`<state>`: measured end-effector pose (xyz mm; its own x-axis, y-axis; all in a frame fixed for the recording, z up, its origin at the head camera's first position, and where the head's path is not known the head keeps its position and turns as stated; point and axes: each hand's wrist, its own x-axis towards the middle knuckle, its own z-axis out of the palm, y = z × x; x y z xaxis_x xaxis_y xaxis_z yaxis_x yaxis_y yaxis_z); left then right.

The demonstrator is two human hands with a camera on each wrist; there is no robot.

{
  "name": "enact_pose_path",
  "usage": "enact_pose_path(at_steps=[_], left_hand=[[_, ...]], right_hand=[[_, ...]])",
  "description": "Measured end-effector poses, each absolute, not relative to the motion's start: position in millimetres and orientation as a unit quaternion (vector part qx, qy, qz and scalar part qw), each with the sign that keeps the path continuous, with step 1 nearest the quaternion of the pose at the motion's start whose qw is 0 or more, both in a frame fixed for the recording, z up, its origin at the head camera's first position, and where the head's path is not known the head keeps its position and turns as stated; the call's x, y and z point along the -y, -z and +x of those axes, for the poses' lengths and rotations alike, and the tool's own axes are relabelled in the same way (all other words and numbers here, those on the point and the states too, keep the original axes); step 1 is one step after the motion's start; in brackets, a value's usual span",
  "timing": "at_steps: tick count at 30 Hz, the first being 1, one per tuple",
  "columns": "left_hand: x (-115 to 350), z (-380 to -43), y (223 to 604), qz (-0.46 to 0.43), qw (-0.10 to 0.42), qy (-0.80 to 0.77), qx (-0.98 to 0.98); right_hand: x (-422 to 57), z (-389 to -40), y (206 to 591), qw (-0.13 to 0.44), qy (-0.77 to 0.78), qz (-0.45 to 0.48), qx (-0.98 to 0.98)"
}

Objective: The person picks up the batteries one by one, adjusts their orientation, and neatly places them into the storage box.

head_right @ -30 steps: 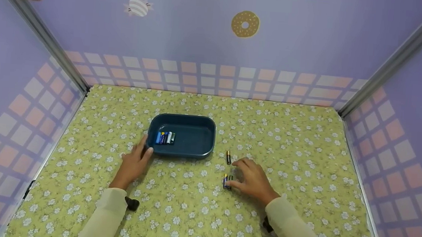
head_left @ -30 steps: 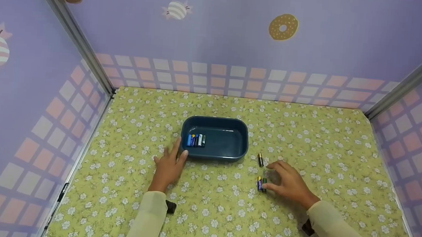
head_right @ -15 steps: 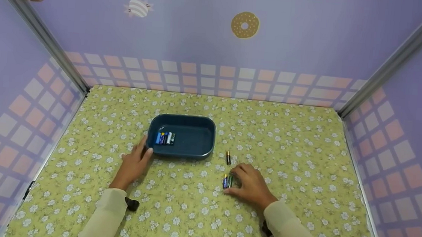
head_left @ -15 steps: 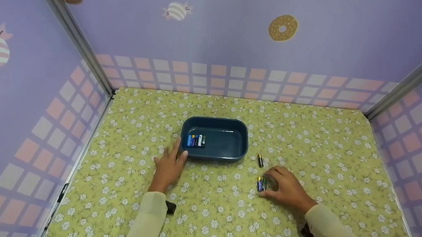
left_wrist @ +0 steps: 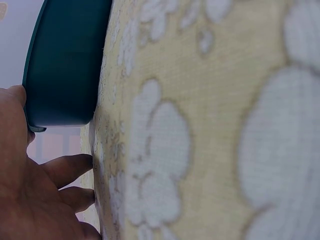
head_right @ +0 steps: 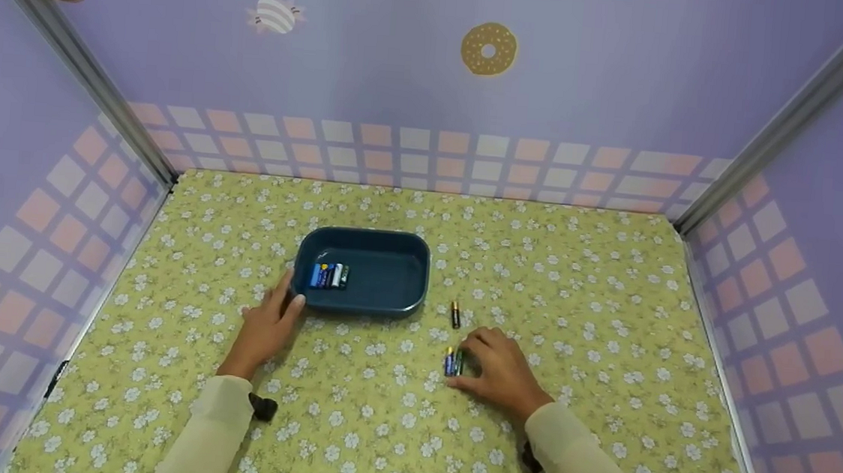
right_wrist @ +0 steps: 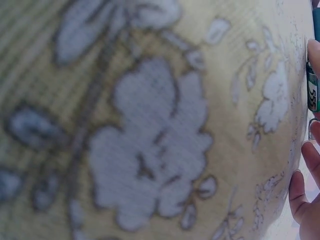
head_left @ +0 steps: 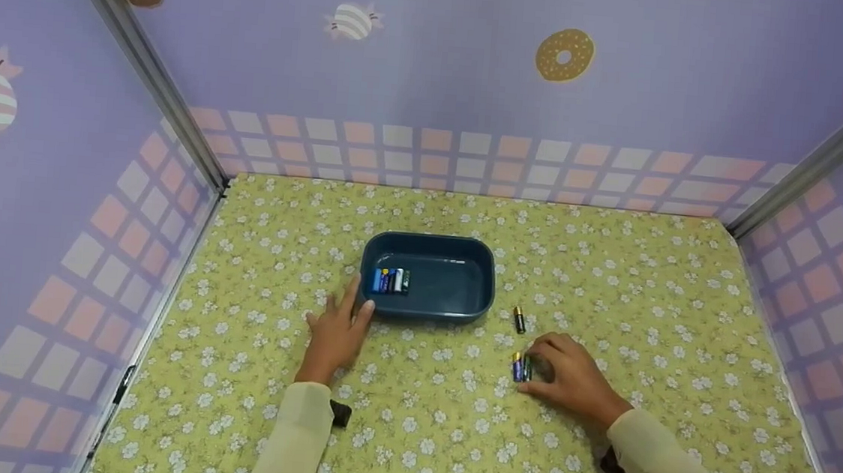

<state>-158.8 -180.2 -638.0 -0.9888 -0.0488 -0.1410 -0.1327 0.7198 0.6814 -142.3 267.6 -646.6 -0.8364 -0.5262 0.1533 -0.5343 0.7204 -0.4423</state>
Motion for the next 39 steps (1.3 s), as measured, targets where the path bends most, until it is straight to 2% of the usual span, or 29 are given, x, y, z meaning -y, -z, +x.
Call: enact_pose_path(at_steps=[6, 28, 35, 39], left_hand=[[181, -159, 639, -0.052, 0.059, -0.370, -0.926], [181, -157, 637, -0.050, 0.053, -0.367, -0.927], [181, -157, 636, -0.049, 0.049, -0.371, -0.926], [181, -157, 637, -0.047, 0.048, -0.372, -0.926]], right_hand=[[-265, -142, 646, -0.008, -0.246, 0.266, 0.932], [-255, -154, 642, 0.021, -0.265, 0.277, 0.923], [-248, -170, 626, 0.076, -0.253, 0.308, 0.914], [-241, -180, 614, 0.088, -0.263, 0.310, 0.909]])
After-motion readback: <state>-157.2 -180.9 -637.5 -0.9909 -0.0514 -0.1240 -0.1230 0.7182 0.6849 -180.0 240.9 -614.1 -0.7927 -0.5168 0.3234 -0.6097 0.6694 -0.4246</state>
